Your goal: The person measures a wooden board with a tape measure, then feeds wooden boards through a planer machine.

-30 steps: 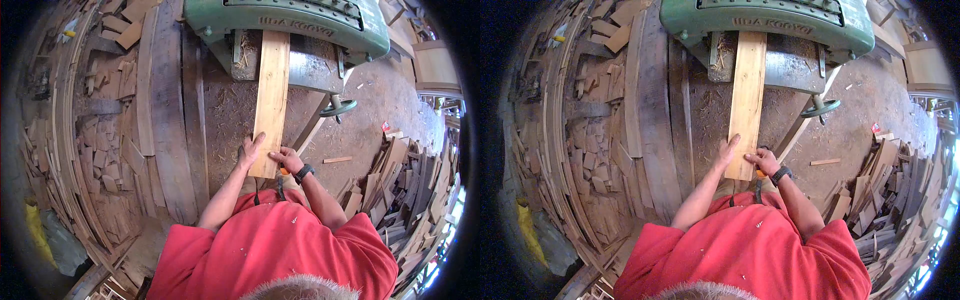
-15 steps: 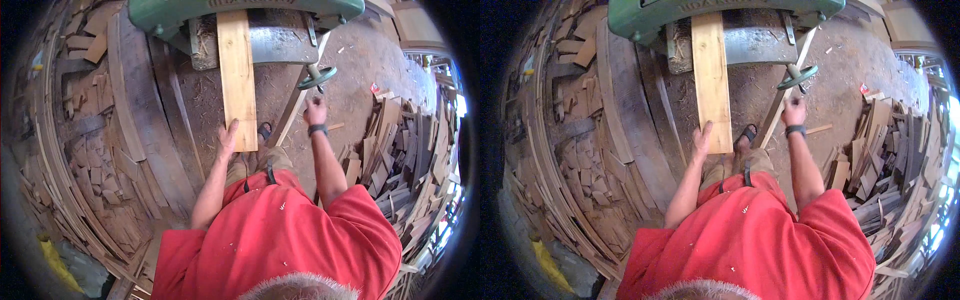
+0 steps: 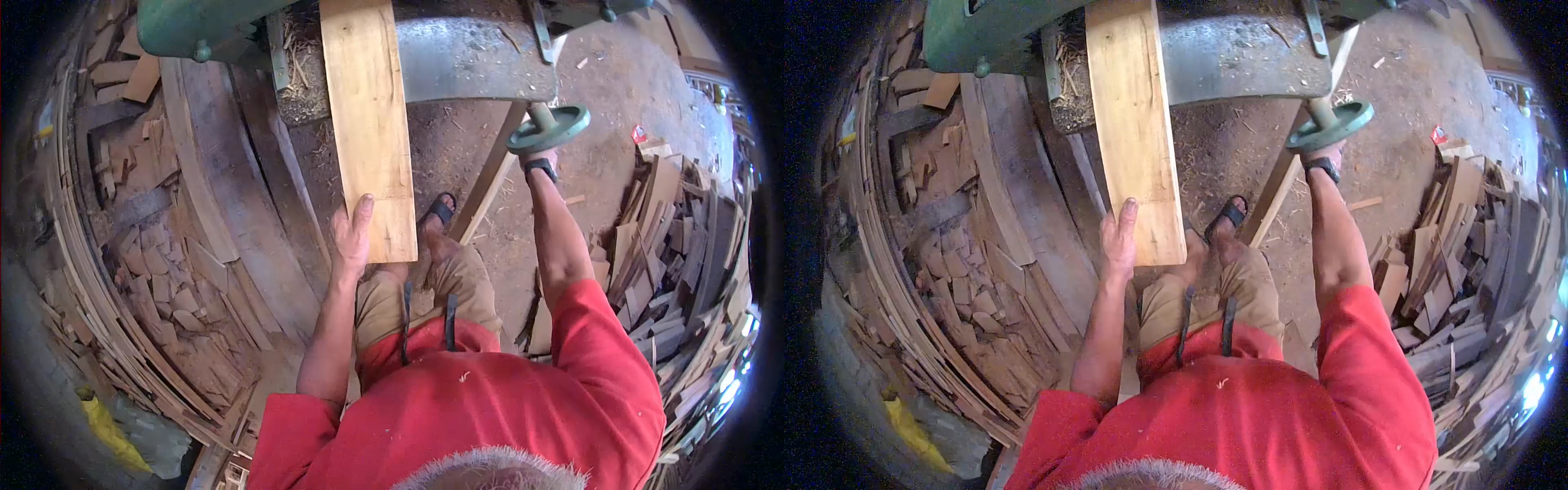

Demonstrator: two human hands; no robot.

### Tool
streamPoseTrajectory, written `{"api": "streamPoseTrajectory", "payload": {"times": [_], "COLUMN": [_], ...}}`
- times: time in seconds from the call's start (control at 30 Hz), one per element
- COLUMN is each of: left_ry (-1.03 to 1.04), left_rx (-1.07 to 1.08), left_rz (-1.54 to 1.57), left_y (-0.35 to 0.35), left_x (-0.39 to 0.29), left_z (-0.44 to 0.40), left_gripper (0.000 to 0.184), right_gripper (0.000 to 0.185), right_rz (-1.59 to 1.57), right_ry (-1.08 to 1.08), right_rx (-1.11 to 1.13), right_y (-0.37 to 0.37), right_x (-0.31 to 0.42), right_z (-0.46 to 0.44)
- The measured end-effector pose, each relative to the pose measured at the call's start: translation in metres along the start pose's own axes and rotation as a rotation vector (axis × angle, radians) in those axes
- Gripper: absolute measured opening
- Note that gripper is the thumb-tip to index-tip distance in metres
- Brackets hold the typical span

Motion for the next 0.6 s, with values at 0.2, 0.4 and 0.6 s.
{"api": "streamPoseTrajectory", "payload": {"times": [0.2, 0.4, 0.6], "left_ry": [0.005, -0.061, 0.043], "left_rx": [0.037, 0.048, -0.028], "left_rz": [0.018, 0.016, -0.001], "left_y": [0.005, 0.004, 0.001], "left_x": [-0.012, -0.012, -0.007], "left_z": [-0.019, -0.034, -0.059], "left_gripper": [0.066, 0.069, 0.061], "right_gripper": [0.065, 0.047, 0.043], "right_rz": [0.267, 0.312, 0.326], "right_ry": [-0.124, -0.149, -0.167], "right_rx": [-0.052, 0.340, 0.311], "right_y": [0.050, 0.003, 0.018], "right_x": [-0.063, 0.005, 0.006], "right_z": [-0.024, 0.059, 0.052]}}
Point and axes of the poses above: each hand's wrist, its own z-axis away from the middle knuckle, its own y-axis out of the palm, x = y × z, the point moved 7 cm from there along -z, towards the middle knuckle, and after that the axes turned 2 degrees about -y, right-handed, at the moved point
